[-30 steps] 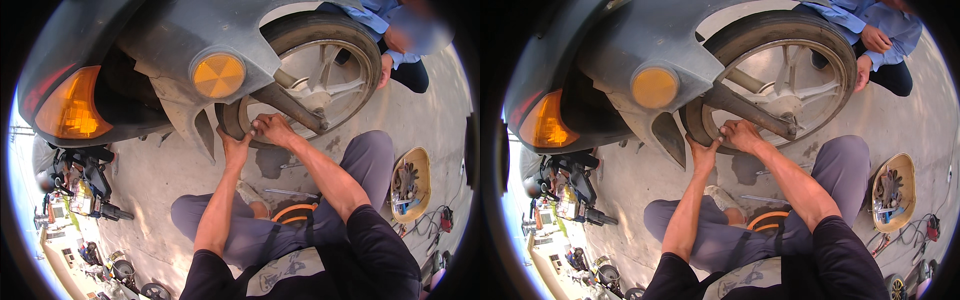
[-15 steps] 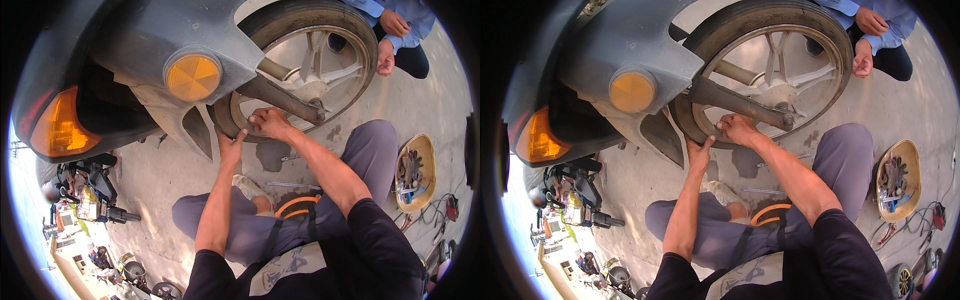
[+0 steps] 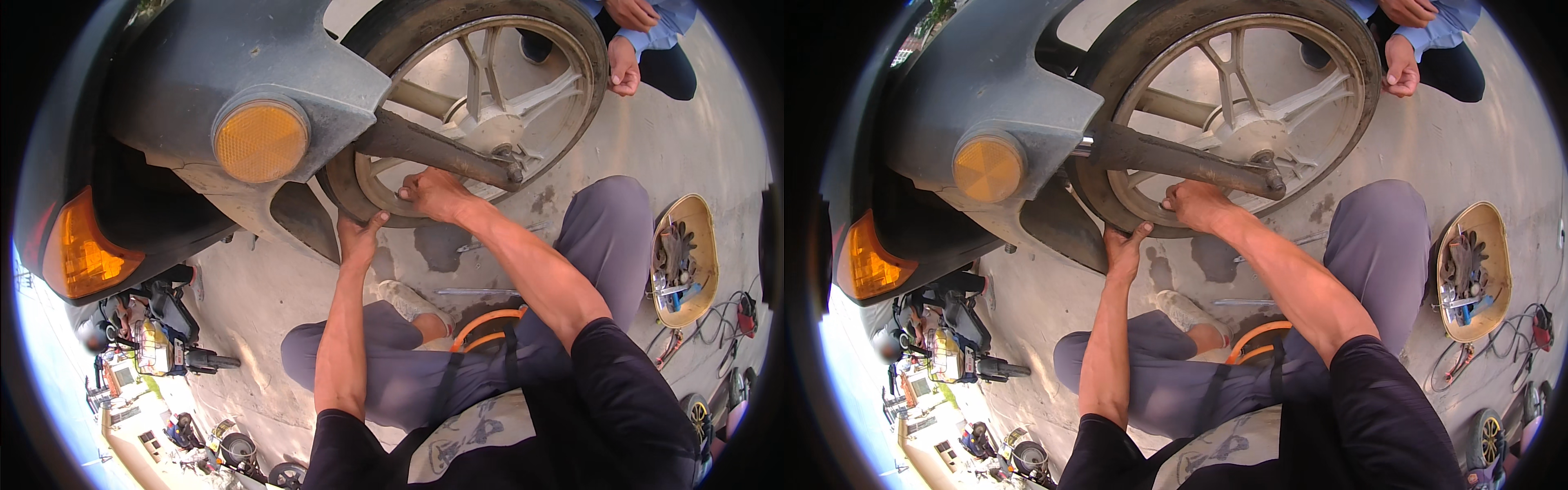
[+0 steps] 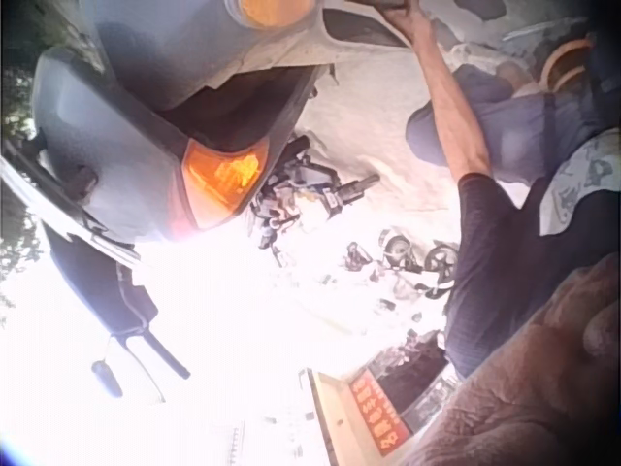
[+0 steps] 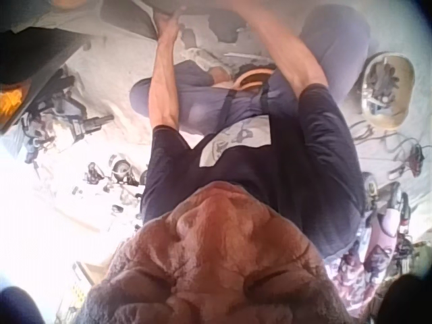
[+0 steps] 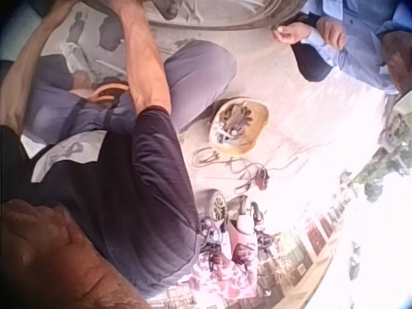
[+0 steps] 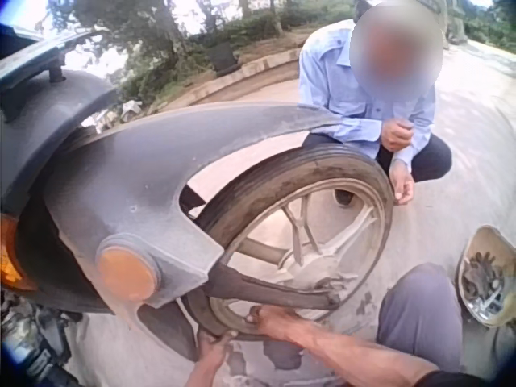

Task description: The person uses a metal tire lever to pry the tire bead away from the rim of a scooter's front wheel. They repeatedly insert the lever between the tire and rim, working around the circumference to loosen the tire.

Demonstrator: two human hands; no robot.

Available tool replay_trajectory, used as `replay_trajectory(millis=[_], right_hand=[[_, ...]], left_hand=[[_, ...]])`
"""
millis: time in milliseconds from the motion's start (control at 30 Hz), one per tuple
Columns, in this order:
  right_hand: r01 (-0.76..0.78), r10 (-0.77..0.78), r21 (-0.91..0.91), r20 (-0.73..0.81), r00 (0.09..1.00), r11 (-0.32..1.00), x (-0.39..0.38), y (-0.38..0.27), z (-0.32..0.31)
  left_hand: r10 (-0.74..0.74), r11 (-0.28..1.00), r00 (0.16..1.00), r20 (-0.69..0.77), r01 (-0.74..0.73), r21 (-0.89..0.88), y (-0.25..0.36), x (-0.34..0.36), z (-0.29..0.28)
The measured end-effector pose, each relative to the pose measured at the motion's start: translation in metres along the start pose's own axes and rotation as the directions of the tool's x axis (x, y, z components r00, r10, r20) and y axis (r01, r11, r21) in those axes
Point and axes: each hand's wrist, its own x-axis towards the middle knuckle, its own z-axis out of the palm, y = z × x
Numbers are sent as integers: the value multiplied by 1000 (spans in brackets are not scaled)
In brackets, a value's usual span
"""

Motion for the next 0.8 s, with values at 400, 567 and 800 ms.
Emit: replay_trajectory(millis=[400, 567, 800], right_hand=[[-135, 139, 86, -46, 989, 987, -11, 66, 14], [-60, 91, 193, -155, 984, 979, -26, 95, 20], [9, -59, -141, -355, 933, 990, -29, 120, 15]], left_hand=[[-255, 966, 966, 44, 256, -17, -33, -9, 11], [-288, 958, 956, 59, 286, 29, -46, -16, 26], [-331, 940, 943, 31, 332, -80, -58, -16, 26]])
